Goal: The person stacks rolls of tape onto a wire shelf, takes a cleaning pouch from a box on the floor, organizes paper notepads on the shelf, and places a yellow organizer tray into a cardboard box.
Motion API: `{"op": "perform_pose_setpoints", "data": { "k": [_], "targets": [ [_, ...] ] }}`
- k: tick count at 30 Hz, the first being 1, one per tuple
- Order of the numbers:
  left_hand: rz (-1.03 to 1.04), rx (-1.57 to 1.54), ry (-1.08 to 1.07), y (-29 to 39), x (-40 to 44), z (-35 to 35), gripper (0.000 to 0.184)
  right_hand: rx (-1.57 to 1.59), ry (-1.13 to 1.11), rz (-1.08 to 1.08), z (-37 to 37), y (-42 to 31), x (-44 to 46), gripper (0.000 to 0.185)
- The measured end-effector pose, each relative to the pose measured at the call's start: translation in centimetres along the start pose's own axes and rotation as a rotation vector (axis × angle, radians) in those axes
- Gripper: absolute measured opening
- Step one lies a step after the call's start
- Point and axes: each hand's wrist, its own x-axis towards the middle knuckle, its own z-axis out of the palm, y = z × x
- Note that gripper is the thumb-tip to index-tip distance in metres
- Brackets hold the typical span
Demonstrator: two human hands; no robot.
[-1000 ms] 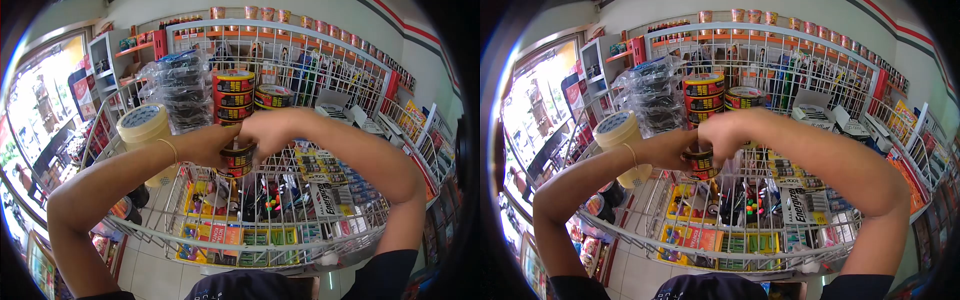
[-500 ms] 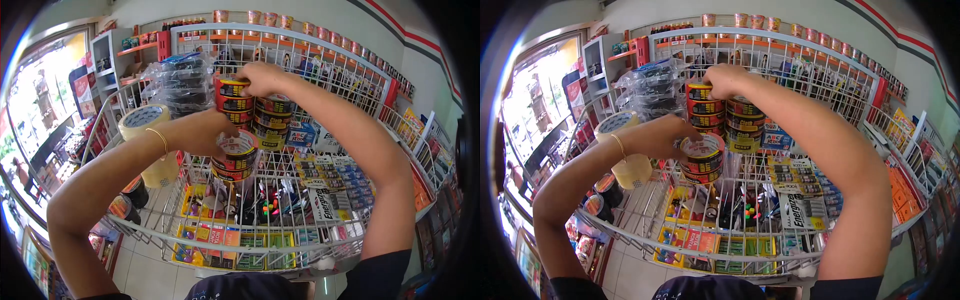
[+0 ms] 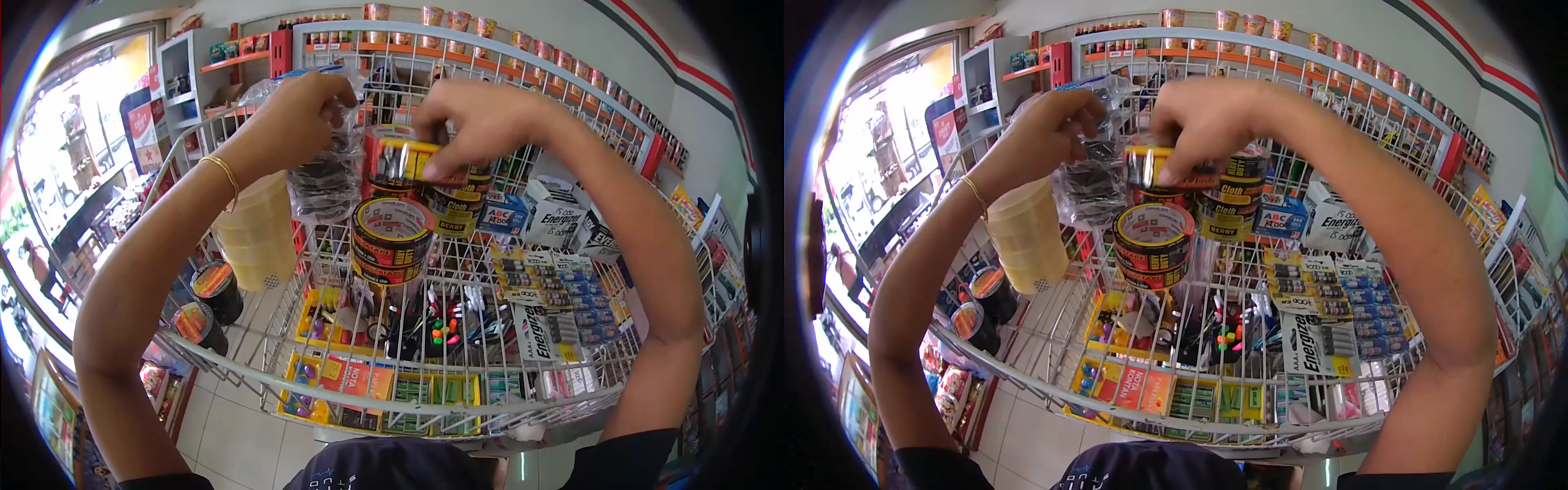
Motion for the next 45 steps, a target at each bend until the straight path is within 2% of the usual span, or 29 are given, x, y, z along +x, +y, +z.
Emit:
{"op": "perform_pose_setpoints", "data": {
  "k": [1,2,3,5,7,10,12,16,18,25,27,28,30,31,33,36,37,39,41,42,43,45],
  "targets": [
    [-0.095,-0.064,-0.101,-0.3,-0.1,0.0,0.033,-0.048,-0.003,-0.115,0.7,-0.2,0.3,0.030],
    [-0.113,0.012,-0.229,-0.5,-0.1,0.0,0.037,-0.186,-0.018,-0.085,1.4,-0.4,0.3,0.031],
    [-0.114,0.015,-0.233,-0.5,-0.2,0.2,0.037,-0.182,-0.016,-0.085,2.0,-0.9,0.4,0.031],
    [-0.212,-0.119,-0.397,-0.6,-0.8,1.0,0.042,-0.239,0.010,-0.111,3.5,-1.1,0.7,0.031],
    [-0.136,-0.059,-0.395,-0.4,-1.1,1.3,0.045,-0.259,0.037,-0.126,4.5,-1.1,0.8,0.031],
    [-0.218,-0.182,-0.419,-0.2,-1.0,1.4,0.047,-0.296,0.008,-0.121,5.3,-1.2,0.8,0.030],
    [-0.117,-0.028,-0.422,-0.3,-1.0,1.7,0.048,-0.271,0.008,-0.127,5.7,-1.0,0.9,0.030],
    [-0.029,-0.004,-0.512,-0.2,-1.4,2.7,0.047,-0.252,0.033,-0.123,6.5,-0.5,1.1,0.029],
    [0.113,0.048,-0.492,0.0,-1.5,3.1,0.039,-0.250,0.042,-0.134,6.5,-0.6,1.1,0.029],
    [0.097,0.083,-0.523,-0.7,-2.1,4.1,0.038,-0.195,0.059,-0.171,6.6,-0.7,0.7,0.027],
    [0.271,0.128,-0.473,-0.9,-1.7,4.3,0.033,-0.176,0.058,-0.183,6.5,-0.4,0.8,0.027],
    [0.273,0.131,-0.475,-0.7,-1.8,4.2,0.033,-0.162,0.043,-0.199,6.4,-0.2,0.7,0.027],
    [0.427,0.152,-0.352,-0.2,-2.2,4.1,0.027,-0.144,0.033,-0.210,6.2,0.0,0.6,0.028],
    [0.432,0.153,-0.356,0.1,-2.2,4.1,0.027,-0.153,0.011,-0.215,6.0,0.0,0.5,0.029],
    [0.297,0.136,-0.462,0.6,-2.2,4.1,0.027,-0.159,-0.009,-0.214,6.0,0.2,0.4,0.031],
    [0.202,0.078,-0.459,1.1,-2.5,4.3,0.027,-0.131,-0.013,-0.198,6.1,0.7,0.6,0.033],
    [0.206,0.077,-0.463,1.1,-2.6,4.4,0.027,-0.073,-0.074,-0.152,6.2,0.9,0.9,0.034],
    [0.349,0.103,-0.442,0.7,-2.9,4.6,0.031,-0.011,-0.134,-0.104,6.5,1.0,1.1,0.036],
    [0.351,0.119,-0.442,0.0,-2.9,5.2,0.038,0.064,-0.314,-0.002,6.9,0.8,0.9,0.038],
    [0.348,0.134,-0.437,0.3,-2.8,5.4,0.046,0.008,-0.205,-0.073,7.7,0.7,1.0,0.037],
    [0.352,0.132,-0.440,0.5,-2.8,5.3,0.046,0.011,-0.204,-0.070,7.9,0.9,1.0,0.037],
    [0.205,0.051,-0.342,0.9,-2.9,5.1,0.065,-0.136,-0.111,-0.074,8.2,0.7,0.7,0.034]
  ]
}}
